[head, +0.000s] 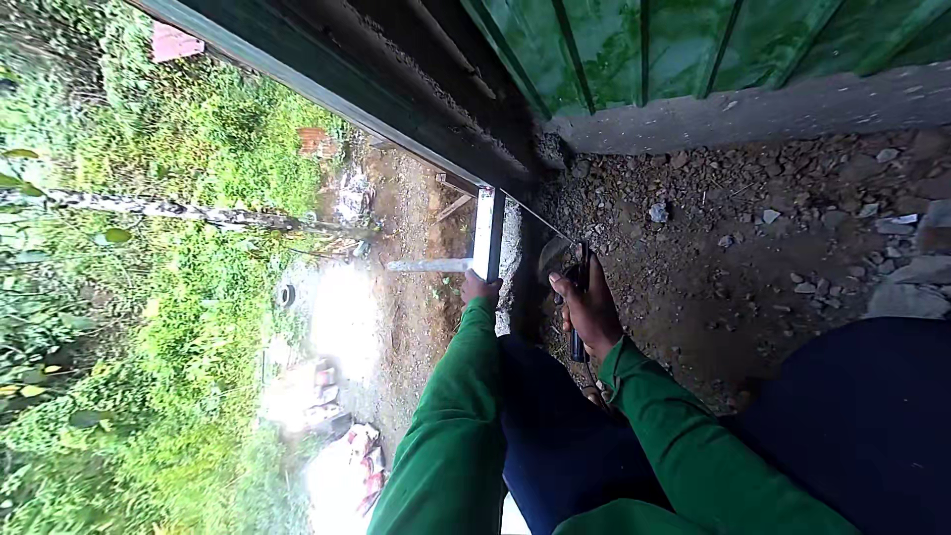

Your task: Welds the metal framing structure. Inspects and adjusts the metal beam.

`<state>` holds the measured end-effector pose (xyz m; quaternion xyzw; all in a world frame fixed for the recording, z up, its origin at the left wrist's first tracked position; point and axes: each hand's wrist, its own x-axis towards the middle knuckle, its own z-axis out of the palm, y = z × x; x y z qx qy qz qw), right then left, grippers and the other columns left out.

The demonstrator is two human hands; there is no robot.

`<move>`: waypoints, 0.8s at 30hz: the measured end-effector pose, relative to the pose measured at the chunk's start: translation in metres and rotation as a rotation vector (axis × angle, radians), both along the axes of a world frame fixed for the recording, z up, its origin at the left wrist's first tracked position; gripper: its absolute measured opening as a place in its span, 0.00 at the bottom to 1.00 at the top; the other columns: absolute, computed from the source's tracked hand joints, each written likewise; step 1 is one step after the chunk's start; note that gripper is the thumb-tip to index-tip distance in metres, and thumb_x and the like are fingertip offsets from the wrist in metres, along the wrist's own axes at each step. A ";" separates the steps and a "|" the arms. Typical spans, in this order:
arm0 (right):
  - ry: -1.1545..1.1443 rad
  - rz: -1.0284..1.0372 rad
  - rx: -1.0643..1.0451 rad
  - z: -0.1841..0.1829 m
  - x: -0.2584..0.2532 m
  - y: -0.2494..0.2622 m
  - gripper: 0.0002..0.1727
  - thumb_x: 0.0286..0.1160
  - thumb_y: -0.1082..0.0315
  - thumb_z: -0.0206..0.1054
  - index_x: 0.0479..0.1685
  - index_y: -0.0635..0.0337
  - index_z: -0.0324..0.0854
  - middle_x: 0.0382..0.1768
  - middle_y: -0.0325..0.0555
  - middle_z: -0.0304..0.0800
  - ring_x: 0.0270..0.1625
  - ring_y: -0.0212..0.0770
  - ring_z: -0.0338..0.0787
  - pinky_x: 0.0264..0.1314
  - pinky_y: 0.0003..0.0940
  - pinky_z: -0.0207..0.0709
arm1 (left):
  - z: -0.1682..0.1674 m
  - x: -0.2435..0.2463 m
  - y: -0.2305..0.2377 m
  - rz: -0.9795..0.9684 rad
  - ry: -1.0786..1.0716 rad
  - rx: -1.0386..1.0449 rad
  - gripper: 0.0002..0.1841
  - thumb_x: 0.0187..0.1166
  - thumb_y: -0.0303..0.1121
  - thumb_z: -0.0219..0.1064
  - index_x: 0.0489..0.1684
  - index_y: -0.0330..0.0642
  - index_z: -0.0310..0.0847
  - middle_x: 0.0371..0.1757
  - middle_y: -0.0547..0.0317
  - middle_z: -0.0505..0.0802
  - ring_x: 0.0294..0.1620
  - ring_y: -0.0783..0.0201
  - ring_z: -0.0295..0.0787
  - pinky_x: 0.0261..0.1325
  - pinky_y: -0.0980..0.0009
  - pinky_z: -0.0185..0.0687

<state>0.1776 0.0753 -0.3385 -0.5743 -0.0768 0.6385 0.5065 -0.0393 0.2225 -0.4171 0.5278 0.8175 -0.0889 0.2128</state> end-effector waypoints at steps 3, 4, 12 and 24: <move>-0.024 0.012 0.002 -0.001 -0.001 0.001 0.52 0.78 0.47 0.73 0.97 0.35 0.40 0.35 0.51 0.81 0.15 0.40 0.77 0.18 0.36 0.79 | 0.000 0.001 0.000 0.007 0.010 -0.004 0.54 0.62 0.53 0.84 0.90 0.44 0.56 0.78 0.28 0.78 0.77 0.29 0.76 0.67 0.26 0.76; -0.032 0.018 0.005 -0.002 -0.001 0.002 0.52 0.78 0.47 0.72 0.97 0.36 0.40 0.35 0.50 0.81 0.15 0.40 0.77 0.17 0.36 0.79 | -0.001 0.001 0.000 0.008 0.014 -0.002 0.54 0.62 0.53 0.84 0.90 0.44 0.56 0.78 0.28 0.78 0.77 0.28 0.76 0.66 0.25 0.76; -0.038 0.013 0.012 -0.004 -0.004 0.005 0.53 0.77 0.48 0.73 0.97 0.36 0.38 0.35 0.51 0.81 0.15 0.40 0.77 0.18 0.36 0.79 | -0.009 -0.003 -0.001 0.010 0.011 0.015 0.54 0.60 0.55 0.84 0.89 0.46 0.57 0.76 0.28 0.78 0.74 0.28 0.78 0.63 0.24 0.77; -0.041 0.022 0.010 -0.004 -0.003 0.009 0.53 0.78 0.46 0.72 0.98 0.38 0.38 0.33 0.50 0.81 0.15 0.40 0.78 0.19 0.37 0.80 | -0.014 -0.006 0.002 0.003 0.030 0.009 0.55 0.61 0.57 0.83 0.90 0.45 0.56 0.77 0.28 0.79 0.75 0.28 0.77 0.66 0.26 0.77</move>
